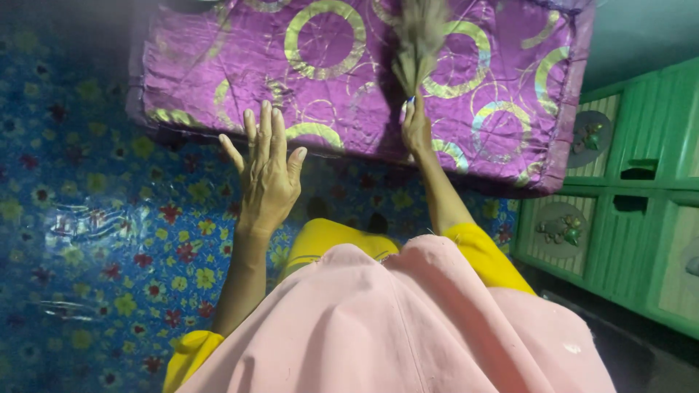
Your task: The person uses a feather duster to wipe the surface of a purple patterned table. The camera is mounted on the person's head and shakes significantly throughout the action. The person moves the duster back and forth across the table surface.
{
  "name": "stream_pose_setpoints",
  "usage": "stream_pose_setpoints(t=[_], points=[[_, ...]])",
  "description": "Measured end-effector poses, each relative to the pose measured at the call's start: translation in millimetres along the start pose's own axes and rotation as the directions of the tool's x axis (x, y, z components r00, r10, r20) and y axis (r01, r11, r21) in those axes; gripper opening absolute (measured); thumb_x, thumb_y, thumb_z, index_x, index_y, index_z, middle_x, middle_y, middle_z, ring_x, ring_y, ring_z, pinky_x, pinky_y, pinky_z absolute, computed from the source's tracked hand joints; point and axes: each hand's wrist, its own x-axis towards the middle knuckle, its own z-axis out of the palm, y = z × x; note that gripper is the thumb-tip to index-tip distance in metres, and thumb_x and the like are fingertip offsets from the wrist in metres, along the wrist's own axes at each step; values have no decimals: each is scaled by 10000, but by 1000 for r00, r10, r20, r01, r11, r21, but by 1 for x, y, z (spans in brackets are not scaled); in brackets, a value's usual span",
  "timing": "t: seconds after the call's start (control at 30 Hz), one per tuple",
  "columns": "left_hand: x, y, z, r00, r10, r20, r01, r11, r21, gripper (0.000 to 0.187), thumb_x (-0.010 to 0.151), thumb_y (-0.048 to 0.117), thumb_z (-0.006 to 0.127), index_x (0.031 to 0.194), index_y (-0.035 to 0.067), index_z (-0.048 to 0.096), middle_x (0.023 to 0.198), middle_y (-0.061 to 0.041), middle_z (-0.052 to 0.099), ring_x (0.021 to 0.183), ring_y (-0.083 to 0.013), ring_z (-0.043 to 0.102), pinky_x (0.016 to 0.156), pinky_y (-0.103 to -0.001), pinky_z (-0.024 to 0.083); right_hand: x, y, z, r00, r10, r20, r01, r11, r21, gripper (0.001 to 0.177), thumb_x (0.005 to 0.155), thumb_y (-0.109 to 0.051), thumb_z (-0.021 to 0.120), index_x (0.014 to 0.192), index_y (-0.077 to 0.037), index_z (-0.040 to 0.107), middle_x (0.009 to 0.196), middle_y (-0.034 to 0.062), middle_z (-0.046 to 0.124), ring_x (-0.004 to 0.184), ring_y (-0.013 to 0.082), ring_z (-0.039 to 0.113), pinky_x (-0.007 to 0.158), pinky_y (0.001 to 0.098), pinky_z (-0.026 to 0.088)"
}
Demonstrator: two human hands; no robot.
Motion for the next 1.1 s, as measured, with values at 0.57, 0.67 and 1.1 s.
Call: stream_pose_setpoints(t=[0.57,0.67,1.1], points=[[-30,-86,-30,993,-106,-44,108,993,49,621,1126,388,427,1588,-21,350,1649,-242,311,1522,-453,250,1126,-744,23,-28,-93,99,991,-51,123,58,997,-52,463,1097,-238,425,1521,-60,371,1269,414,590,1198,553,576,1032,614,482],[-38,-96,-28,991,-121,-59,123,991,48,614,1131,387,414,1578,-31,368,1648,-249,307,1519,-466,235,1108,-760,21,-46,-54,130,865,-178,470,270,953,-136,458,1067,-404,504,1472,-191,501,1057,293,713,1054,465,668,942,573,548],[-61,-99,-42,967,-242,-82,249,964,89,620,1138,387,415,1592,-29,343,1651,-250,298,1529,-453,224,1130,-724,8,-19,-100,238,681,-520,515,474,850,230,507,1025,-152,537,1528,-142,484,1153,347,674,1068,505,648,896,468,589]])
